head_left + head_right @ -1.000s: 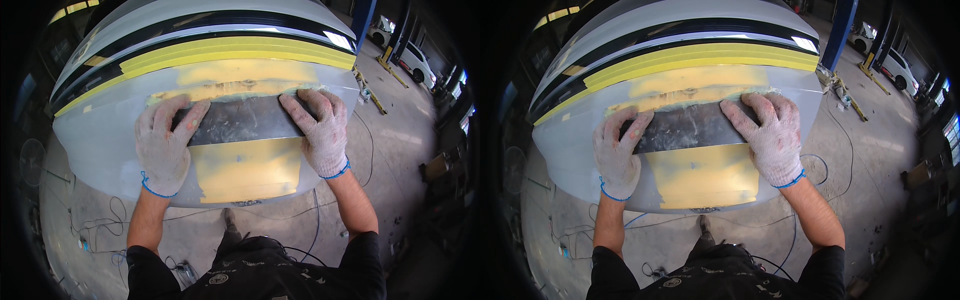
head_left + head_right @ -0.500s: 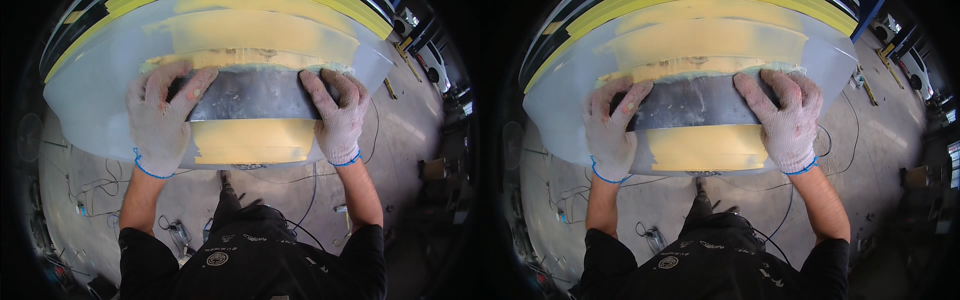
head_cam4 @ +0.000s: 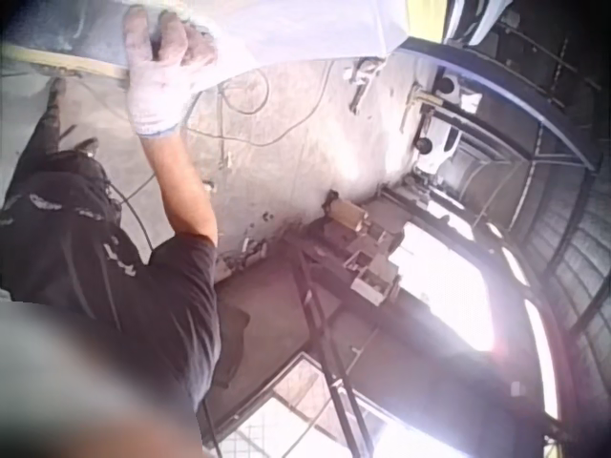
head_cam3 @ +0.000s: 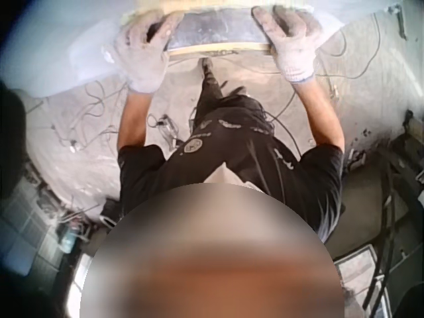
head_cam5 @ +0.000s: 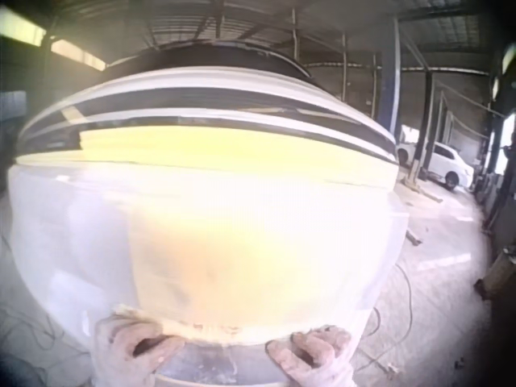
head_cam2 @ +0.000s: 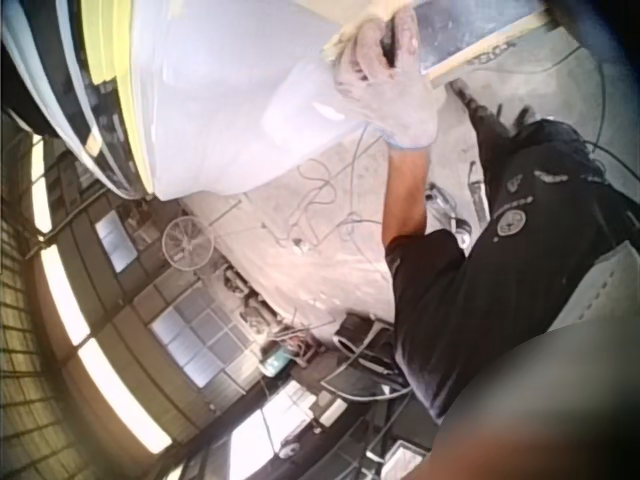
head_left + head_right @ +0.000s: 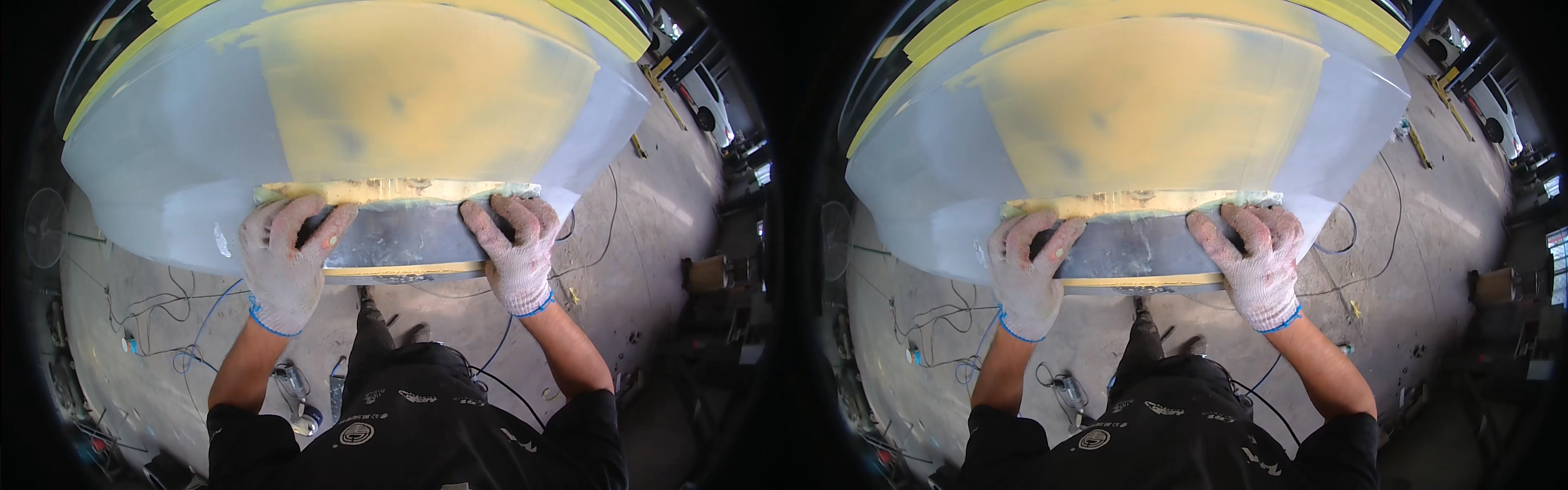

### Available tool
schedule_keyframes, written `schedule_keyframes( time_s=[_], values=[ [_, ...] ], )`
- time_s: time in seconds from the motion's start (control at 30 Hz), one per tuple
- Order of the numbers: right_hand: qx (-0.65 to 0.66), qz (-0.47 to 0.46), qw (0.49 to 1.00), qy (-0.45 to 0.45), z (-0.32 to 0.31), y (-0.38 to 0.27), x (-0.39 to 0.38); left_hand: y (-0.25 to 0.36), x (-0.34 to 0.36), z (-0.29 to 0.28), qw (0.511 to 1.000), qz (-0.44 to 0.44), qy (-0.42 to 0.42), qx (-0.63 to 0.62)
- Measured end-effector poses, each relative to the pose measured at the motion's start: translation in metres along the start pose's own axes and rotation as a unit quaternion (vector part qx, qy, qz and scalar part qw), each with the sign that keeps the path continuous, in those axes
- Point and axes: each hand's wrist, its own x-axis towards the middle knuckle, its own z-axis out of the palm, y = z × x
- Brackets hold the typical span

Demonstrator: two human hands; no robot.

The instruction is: The person applies yellow body filler to a car bumper using a spreader, then smooths and levels the filler with a metal block. The work is performed in a workshop with tools and hoses visible on the floor.

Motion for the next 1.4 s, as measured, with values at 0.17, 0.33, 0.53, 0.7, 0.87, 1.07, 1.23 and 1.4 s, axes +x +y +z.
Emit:
schedule_keyframes(
  time_s=[0.17,0.33,0.53,0.7,0.87,1.07,1.23,1.4],
  values=[
    [0.008,0.022,0.999,-0.049,-0.007,-0.012,-0.021,0.008,-0.016,-0.009,0.999,0.002,-0.049,-0.008],
    [0.038,0.046,0.993,-0.099,-0.019,-0.018,-0.037,0.023,-0.023,-0.019,0.992,-0.038,-0.109,-0.041],
    [0.055,0.065,0.984,-0.154,-0.040,-0.029,-0.059,0.045,-0.039,-0.033,0.983,-0.045,-0.177,-0.033],
    [0.121,0.093,0.939,-0.309,-0.058,-0.042,-0.074,0.060,-0.049,-0.056,0.940,-0.079,-0.322,-0.076],
    [0.105,0.074,0.958,-0.256,-0.089,-0.045,-0.055,0.061,-0.044,-0.079,0.951,-0.038,-0.300,-0.062],
    [0.005,-0.020,0.999,0.029,-0.074,-0.004,0.019,0.029,0.024,-0.071,0.998,0.049,-0.026,0.033],
    [-0.052,-0.030,0.993,0.105,-0.052,0.021,0.069,0.004,0.071,-0.054,0.989,0.068,0.079,0.102],
    [-0.065,-0.036,0.991,0.115,-0.045,0.031,0.092,-0.005,0.091,-0.052,0.990,0.063,0.108,0.069]
  ],
)
